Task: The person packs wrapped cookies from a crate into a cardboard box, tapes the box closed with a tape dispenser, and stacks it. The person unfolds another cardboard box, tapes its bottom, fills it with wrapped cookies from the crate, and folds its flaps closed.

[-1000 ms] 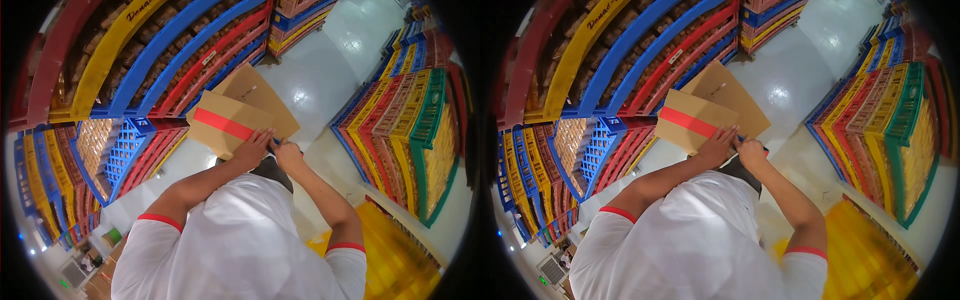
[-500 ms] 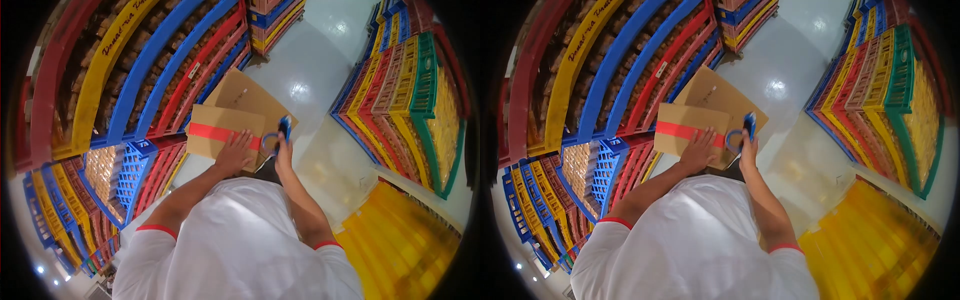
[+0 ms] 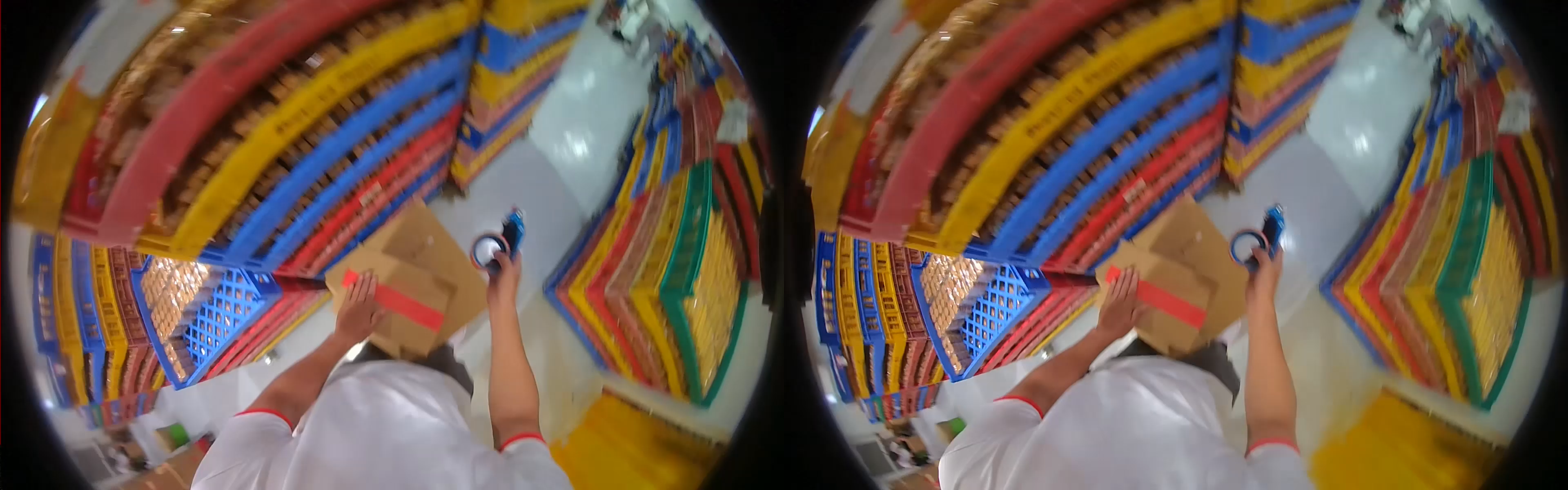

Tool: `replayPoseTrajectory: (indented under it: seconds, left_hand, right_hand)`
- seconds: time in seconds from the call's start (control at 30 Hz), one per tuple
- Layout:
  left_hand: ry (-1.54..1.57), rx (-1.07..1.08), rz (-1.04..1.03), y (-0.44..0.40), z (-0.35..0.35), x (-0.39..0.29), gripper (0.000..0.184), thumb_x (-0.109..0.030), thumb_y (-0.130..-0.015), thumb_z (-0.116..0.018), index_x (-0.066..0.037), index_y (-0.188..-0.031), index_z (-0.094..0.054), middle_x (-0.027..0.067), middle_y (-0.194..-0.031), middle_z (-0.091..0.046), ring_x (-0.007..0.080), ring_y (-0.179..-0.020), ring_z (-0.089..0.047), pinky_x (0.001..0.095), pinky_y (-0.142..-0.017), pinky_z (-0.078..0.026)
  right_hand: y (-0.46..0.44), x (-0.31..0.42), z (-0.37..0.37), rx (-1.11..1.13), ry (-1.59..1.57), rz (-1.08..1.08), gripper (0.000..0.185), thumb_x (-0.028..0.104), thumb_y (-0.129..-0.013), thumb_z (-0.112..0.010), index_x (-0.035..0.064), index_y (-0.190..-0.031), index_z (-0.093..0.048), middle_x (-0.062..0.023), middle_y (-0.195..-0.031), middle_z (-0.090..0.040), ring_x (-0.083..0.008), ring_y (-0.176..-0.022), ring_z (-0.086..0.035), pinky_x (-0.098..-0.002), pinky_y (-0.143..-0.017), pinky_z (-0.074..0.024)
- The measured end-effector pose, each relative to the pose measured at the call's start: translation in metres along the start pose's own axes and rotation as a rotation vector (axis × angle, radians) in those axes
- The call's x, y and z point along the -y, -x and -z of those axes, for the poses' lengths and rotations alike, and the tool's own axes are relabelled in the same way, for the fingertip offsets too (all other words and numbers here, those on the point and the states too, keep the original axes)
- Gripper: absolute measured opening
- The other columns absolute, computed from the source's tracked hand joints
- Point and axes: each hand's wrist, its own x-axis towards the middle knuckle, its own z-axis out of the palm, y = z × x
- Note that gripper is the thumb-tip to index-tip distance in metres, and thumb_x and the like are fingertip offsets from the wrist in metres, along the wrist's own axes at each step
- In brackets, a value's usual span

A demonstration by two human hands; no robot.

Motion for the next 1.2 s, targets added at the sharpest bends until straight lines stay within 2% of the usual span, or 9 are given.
replayPoseTrajectory:
  seconds: [0.1,0.27,0.47,0.57,0.73,0.8,0.97,1.07,1.2]
  left_hand:
    - [0.254,-0.220,0.106,-0.003,-0.016,0.034,0.101,-0.041,-0.092,-0.072,0.006,-0.162,-0.017,0.0292,-0.167,-0.023,0.0452,-0.156,-0.022,0.0492,-0.128,-0.021]
    - [0.476,-0.270,0.201,-0.016,-0.012,0.050,0.109,-0.044,-0.080,-0.083,0.002,-0.161,-0.026,0.0296,-0.161,-0.036,0.0440,-0.148,-0.038,0.0469,-0.123,-0.033]
    - [0.646,-0.021,0.388,-0.008,-0.007,0.078,0.110,-0.057,-0.077,-0.083,0.000,-0.158,-0.035,0.0252,-0.149,-0.054,0.0382,-0.140,-0.051,0.0443,-0.116,-0.042]
    - [0.694,-0.064,0.321,-0.001,-0.054,0.100,0.109,-0.066,-0.077,-0.078,-0.002,-0.157,-0.039,0.0234,-0.147,-0.057,0.0377,-0.137,-0.055,0.0442,-0.114,-0.044]
    - [0.805,0.003,0.443,0.026,-0.030,0.094,0.102,-0.064,-0.086,-0.072,0.000,-0.157,-0.038,0.0261,-0.153,-0.051,0.0383,-0.145,-0.046,0.0422,-0.118,-0.040]
    - [0.667,0.165,0.590,0.022,-0.038,0.097,0.083,-0.063,-0.086,-0.070,-0.006,-0.146,-0.057,0.0262,-0.154,-0.049,0.0388,-0.138,-0.053,0.0442,-0.113,-0.045]
    - [0.647,-0.270,0.358,0.010,-0.006,0.060,0.067,-0.047,-0.095,-0.065,-0.007,-0.146,-0.052,0.0253,-0.147,-0.055,0.0405,-0.133,-0.056,0.0459,-0.112,-0.046]
    - [0.824,-0.170,0.479,-0.004,-0.007,0.059,0.071,-0.049,-0.097,-0.062,-0.006,-0.151,-0.045,0.0248,-0.146,-0.056,0.0402,-0.133,-0.056,0.0466,-0.110,-0.047]
    - [0.719,-0.190,0.609,-0.014,0.008,0.049,0.066,-0.053,-0.099,-0.057,-0.005,-0.145,-0.051,0.0248,-0.136,-0.063,0.0406,-0.127,-0.060,0.0484,-0.106,-0.049]
  right_hand:
    - [0.013,0.078,-0.055,0.235,0.024,-0.017,0.045,0.016,-0.099,-0.067,0.0009,-0.139,-0.056,-0.0102,-0.131,-0.065,-0.0192,-0.114,-0.064,-0.0359,-0.091,-0.0534]
    - [0.053,0.193,-0.194,0.493,0.417,0.459,0.045,0.031,-0.107,-0.062,-0.0027,-0.135,-0.059,-0.0107,-0.131,-0.065,-0.0211,-0.118,-0.063,-0.0383,-0.099,-0.0498]
    - [0.157,0.345,-0.441,0.560,0.699,1.083,0.046,0.039,-0.106,-0.060,-0.0045,-0.110,-0.075,-0.0070,-0.080,-0.065,-0.0157,-0.070,-0.058,-0.0362,-0.069,-0.0452]
    - [0.124,0.379,-0.546,0.809,0.731,1.025,0.045,0.043,-0.101,-0.064,0.0008,-0.094,-0.077,-0.0039,-0.068,-0.062,-0.0112,-0.057,-0.053,-0.0285,-0.053,-0.0405]
    - [0.066,0.391,-0.657,0.670,1.098,0.922,0.034,0.031,-0.098,-0.064,0.0055,-0.075,-0.067,-0.0051,-0.058,-0.057,-0.0118,-0.040,-0.043,-0.0293,-0.039,-0.0324]
    - [0.046,0.396,-0.678,0.632,1.145,0.945,0.034,0.033,-0.095,-0.063,0.0052,-0.075,-0.067,-0.0055,-0.057,-0.054,-0.0125,-0.040,-0.040,-0.0315,-0.040,-0.0329]
    - [0.082,0.368,-0.602,0.607,1.020,1.332,0.034,0.031,-0.102,-0.054,-0.0002,-0.099,-0.065,-0.0103,-0.087,-0.061,-0.0170,-0.071,-0.051,-0.0340,-0.069,-0.0380]
    - [0.116,0.337,-0.494,0.566,0.827,1.592,0.038,0.031,-0.107,-0.049,-0.0034,-0.114,-0.065,-0.0132,-0.104,-0.065,-0.0197,-0.091,-0.057,-0.0354,-0.086,-0.0411]
    - [0.074,0.230,-0.318,0.480,0.685,1.322,0.048,0.030,-0.113,-0.042,-0.0077,-0.133,-0.064,-0.0170,-0.128,-0.070,-0.0233,-0.116,-0.066,-0.0374,-0.109,-0.0451]
